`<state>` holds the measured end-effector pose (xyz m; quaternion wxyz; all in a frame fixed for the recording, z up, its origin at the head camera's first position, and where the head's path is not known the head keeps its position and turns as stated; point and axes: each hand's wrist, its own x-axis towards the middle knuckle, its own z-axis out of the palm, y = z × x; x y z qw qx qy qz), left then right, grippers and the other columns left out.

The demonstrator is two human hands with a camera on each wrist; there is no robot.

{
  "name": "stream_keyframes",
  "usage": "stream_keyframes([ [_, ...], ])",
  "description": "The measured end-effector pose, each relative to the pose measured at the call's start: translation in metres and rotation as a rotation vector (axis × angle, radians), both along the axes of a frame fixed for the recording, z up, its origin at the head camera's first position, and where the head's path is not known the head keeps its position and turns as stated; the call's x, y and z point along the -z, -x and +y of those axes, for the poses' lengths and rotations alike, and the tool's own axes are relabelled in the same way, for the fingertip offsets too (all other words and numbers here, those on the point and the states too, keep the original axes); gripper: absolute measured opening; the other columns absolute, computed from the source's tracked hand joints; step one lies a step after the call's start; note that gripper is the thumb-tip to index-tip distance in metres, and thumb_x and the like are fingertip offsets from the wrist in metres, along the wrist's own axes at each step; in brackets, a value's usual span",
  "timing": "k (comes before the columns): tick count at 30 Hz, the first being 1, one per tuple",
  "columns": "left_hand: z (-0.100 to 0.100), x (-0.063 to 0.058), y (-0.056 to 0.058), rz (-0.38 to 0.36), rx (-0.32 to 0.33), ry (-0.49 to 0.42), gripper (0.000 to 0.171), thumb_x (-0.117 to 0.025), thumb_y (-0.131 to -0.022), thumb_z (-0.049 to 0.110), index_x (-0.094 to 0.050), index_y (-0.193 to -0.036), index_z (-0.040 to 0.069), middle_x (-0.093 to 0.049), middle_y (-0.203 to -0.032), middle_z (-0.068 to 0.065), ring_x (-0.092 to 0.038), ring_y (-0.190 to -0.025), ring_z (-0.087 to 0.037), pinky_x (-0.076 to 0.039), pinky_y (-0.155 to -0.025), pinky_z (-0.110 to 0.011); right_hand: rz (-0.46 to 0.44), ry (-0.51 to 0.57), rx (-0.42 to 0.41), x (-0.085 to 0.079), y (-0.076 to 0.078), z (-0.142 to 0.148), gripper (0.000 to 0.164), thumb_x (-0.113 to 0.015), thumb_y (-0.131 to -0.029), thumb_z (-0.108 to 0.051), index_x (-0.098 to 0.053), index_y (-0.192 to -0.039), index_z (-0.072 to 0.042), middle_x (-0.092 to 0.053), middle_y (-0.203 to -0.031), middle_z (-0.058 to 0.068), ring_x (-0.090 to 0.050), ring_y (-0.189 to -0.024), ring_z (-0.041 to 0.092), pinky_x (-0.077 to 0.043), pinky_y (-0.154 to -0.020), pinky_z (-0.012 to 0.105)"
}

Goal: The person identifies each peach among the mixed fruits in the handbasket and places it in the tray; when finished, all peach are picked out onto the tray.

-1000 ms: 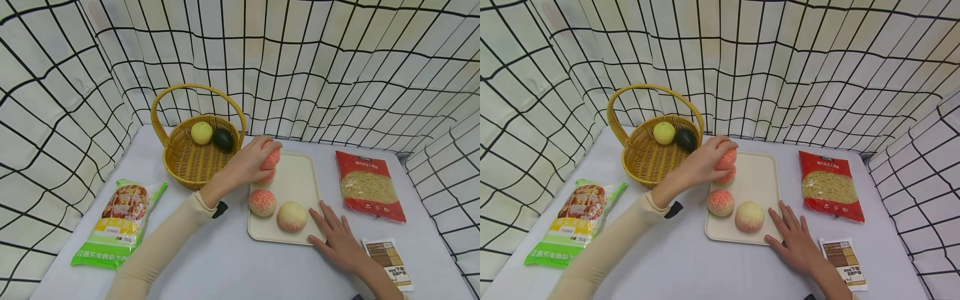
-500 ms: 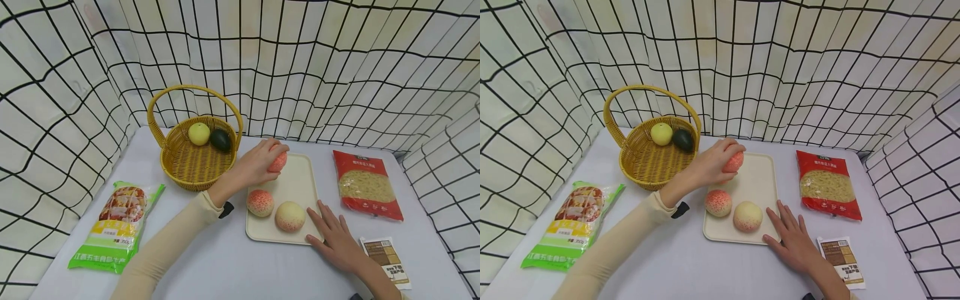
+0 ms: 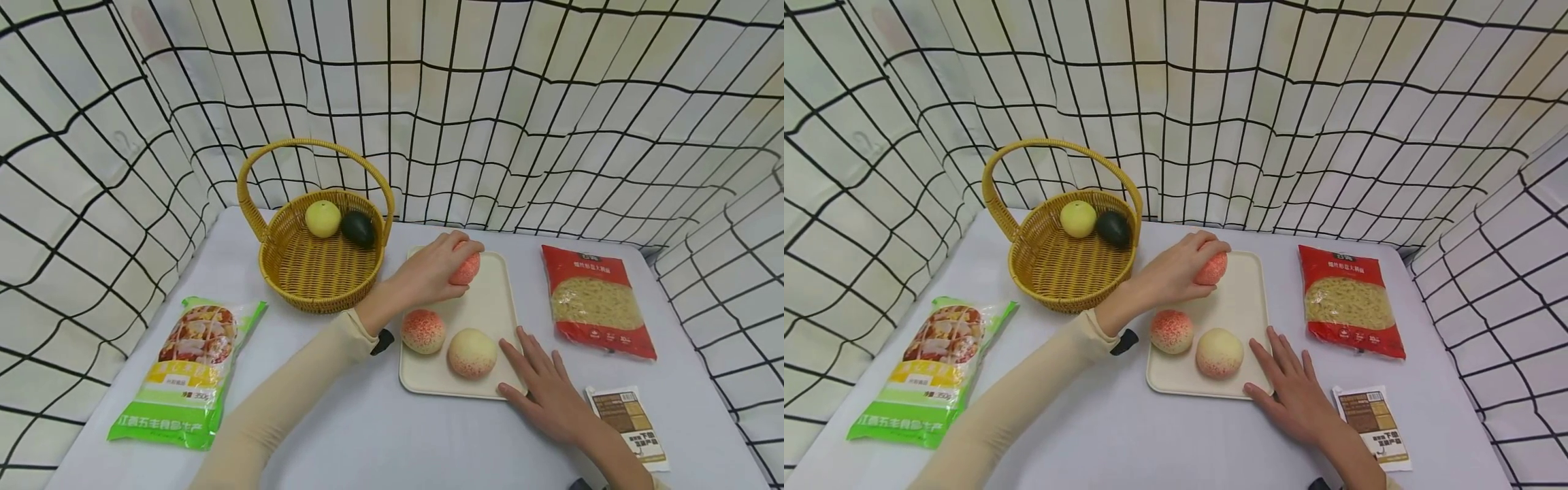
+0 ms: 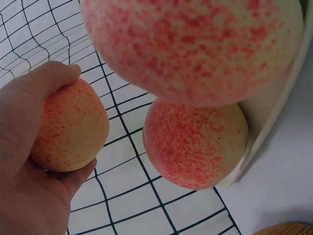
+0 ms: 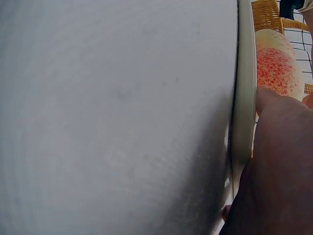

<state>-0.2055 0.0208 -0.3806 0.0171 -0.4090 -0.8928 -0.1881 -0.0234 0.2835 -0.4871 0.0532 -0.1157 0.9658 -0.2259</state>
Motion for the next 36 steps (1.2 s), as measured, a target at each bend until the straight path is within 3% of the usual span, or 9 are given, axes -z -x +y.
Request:
stream_keyframes([
  [17,0.015,0.012,0.004,-0.061,-0.006,0.062,0.068,-0.077,-0.098,0.031,-0.045,-0.157,0.023,-0.049,-0.155,-0.007,-0.053,-0.138,-0.024,-0.056,-0.106,-0.039,-0.044,0.010,0.010,0.004,0.002,0.001,0.078,-0.062,-0.101,-0.058,-0.030,-0.169,-0.036,-0.012,-0.181,0.010,-0.010,-0.166,0.044,-0.002,-0.129,0.076],
  [27,0.026,0.016,0.007,-0.039,0.028,0.104,0.066,-0.075,-0.099,0.034,-0.045,-0.156,0.022,-0.052,-0.149,-0.005,-0.055,-0.135,-0.022,-0.056,-0.106,-0.037,-0.046,0.014,0.011,0.004,0.002,0.001,0.078,-0.062,-0.100,-0.058,-0.029,-0.168,-0.037,-0.012,-0.181,0.010,-0.010,-0.166,0.044,-0.002,-0.129,0.075],
  [36,0.030,0.020,0.009,-0.042,0.021,0.147,0.067,-0.076,-0.098,0.034,-0.045,-0.157,0.021,-0.052,-0.150,-0.007,-0.055,-0.133,-0.023,-0.054,-0.108,-0.036,-0.038,0.012,0.010,0.001,0.001,0.000,0.077,-0.062,-0.101,-0.058,-0.032,-0.168,-0.035,-0.014,-0.181,0.011,-0.012,-0.166,0.045,-0.005,-0.127,0.077],
])
